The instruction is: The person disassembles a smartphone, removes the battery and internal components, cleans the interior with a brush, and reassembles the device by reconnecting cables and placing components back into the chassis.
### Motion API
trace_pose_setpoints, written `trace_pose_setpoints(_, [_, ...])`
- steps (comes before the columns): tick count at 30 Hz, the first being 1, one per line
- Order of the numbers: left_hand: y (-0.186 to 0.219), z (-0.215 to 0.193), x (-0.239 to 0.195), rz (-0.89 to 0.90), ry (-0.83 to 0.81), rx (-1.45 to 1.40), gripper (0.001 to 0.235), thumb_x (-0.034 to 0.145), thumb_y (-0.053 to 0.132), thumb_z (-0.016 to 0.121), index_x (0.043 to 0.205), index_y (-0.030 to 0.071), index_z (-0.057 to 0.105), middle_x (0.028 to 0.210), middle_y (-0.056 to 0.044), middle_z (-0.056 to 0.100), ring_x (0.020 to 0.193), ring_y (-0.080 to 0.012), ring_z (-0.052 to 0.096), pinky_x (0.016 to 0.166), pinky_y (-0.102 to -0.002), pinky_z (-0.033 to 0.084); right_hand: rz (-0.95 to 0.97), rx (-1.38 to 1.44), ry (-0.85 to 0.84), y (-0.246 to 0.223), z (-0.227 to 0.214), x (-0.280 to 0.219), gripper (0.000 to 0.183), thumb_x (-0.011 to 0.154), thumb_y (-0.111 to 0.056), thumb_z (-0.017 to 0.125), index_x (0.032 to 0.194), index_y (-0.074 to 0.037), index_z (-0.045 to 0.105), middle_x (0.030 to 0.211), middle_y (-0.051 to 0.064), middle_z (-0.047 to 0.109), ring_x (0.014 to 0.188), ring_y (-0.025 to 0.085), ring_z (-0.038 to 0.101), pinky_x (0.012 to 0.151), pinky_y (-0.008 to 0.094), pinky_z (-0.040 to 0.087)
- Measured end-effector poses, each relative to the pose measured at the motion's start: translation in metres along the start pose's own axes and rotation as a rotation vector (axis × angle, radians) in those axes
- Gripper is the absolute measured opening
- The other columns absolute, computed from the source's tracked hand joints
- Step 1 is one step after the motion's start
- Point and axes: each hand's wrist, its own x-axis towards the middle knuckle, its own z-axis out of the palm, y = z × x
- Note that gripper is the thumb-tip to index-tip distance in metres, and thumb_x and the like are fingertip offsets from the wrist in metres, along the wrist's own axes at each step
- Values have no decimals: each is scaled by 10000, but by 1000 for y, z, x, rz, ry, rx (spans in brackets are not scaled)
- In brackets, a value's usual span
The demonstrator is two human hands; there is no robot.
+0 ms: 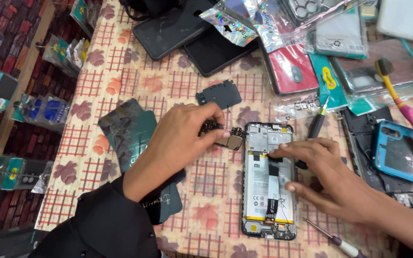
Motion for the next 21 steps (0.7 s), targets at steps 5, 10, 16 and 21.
trace_pose_setpoints(5, [-13, 11, 4, -14, 11, -202, 173, 811, 242, 830, 880, 88, 792, 763, -44, 783, 626, -146, 737, 590, -326, 555, 54, 33, 56, -3, 6, 15, 618, 869, -206, 712, 1415, -49, 469, 1220, 76, 733, 1142, 278, 639, 1009, 459, 405])
trace_pose_setpoints(10, [-16, 20, 3, -122, 9, -533, 176, 852, 183, 825, 821, 24, 755, 768, -48, 783, 611, -74, 678, 512, -263, 522, 5, 69, 91, -1, 11, 14, 661, 816, -262, 791, 1382, -64, 512, 1129, 11, 756, 1101, 221, 676, 990, 436, 419])
trace_pose_setpoints(16, [6, 22, 13, -290, -25, -673, 156, 849, 149, 812, 864, -1, 770, 804, -70, 777, 473, -78, 642, 373, -253, 490, 27, 22, 87, 0, 10, 14, 660, 777, -317, 816, 1331, -76, 552, 1256, 62, 705, 1162, 253, 636, 991, 436, 430])
trace_pose_setpoints(21, [4, 16, 27, -357, -90, -594, 204, 869, 145, 778, 1024, 12, 787, 804, -110, 762, 404, -122, 616, 328, -270, 403, -47, -159, 4, -7, 11, 17, 728, 770, -407, 788, 1364, -65, 541, 1355, 76, 629, 1231, 294, 558, 989, 478, 390])
